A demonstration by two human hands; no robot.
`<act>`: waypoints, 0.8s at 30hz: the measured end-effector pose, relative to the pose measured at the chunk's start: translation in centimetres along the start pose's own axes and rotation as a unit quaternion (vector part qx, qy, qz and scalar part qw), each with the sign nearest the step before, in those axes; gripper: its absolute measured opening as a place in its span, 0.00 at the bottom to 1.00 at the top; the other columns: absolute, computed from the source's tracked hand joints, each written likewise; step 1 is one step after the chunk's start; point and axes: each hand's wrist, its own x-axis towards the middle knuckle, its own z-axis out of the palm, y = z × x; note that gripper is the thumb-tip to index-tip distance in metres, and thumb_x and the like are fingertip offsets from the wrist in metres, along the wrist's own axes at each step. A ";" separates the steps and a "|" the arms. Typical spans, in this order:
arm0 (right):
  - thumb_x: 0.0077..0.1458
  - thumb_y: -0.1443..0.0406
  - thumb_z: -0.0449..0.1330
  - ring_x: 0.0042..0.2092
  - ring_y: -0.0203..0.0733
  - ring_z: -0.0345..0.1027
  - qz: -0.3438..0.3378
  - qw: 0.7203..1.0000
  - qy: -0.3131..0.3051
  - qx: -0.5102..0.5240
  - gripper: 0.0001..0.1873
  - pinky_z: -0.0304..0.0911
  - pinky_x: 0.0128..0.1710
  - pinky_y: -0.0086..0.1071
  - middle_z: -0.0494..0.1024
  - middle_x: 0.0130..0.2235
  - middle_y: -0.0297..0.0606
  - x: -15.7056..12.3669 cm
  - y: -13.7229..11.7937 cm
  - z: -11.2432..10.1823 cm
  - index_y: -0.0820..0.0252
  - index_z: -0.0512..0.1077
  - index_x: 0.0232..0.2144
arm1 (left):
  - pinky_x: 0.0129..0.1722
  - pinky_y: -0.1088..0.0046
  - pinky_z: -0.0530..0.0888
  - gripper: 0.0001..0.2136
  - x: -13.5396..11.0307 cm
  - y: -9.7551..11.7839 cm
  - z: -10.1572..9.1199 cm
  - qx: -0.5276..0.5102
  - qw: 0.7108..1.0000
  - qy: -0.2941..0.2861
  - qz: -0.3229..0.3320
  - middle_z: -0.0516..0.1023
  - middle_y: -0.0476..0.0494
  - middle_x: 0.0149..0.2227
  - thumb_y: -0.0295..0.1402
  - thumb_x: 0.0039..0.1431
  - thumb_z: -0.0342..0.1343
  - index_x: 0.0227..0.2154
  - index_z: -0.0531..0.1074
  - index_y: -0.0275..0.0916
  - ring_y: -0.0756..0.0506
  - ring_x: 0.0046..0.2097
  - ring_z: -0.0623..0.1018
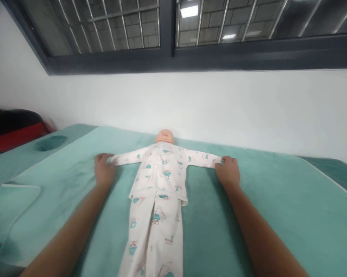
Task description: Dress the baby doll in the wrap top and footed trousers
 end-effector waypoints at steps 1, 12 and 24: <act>0.51 0.64 0.52 0.50 0.54 0.64 -0.030 0.999 0.022 -0.007 0.22 0.62 0.49 0.43 0.69 0.50 0.54 -0.4 -0.3 -0.2 0.67 0.69 0.48 | 0.54 0.64 0.68 0.18 -0.2 0.2 -0.1 -0.003 1.000 -0.002 0.031 0.66 0.38 0.53 0.20 0.52 0.46 0.44 0.73 0.39 0.41 0.54 0.70; 0.58 0.65 0.47 0.66 0.51 0.50 -0.188 0.967 -0.149 -0.088 0.30 0.50 0.63 0.50 0.57 0.65 0.48 -3.3 -2.1 0.3 0.65 0.55 0.62 | 0.61 0.47 0.56 0.25 -1.8 0.5 0.8 0.146 0.976 -0.158 0.023 0.64 0.27 0.61 0.38 0.64 0.42 0.61 0.59 0.31 0.33 0.63 0.62; 0.62 0.56 0.51 0.33 0.39 0.67 -0.273 0.901 -0.276 0.193 0.12 0.64 0.33 0.32 0.72 0.32 0.34 -22.2 -7.5 -8.7 0.55 0.64 0.30 | 0.48 0.63 0.74 0.12 -14.7 4.5 -9.5 -0.202 0.953 -0.217 0.053 0.76 0.42 0.45 0.40 0.63 0.48 0.43 0.73 0.44 0.42 0.47 0.76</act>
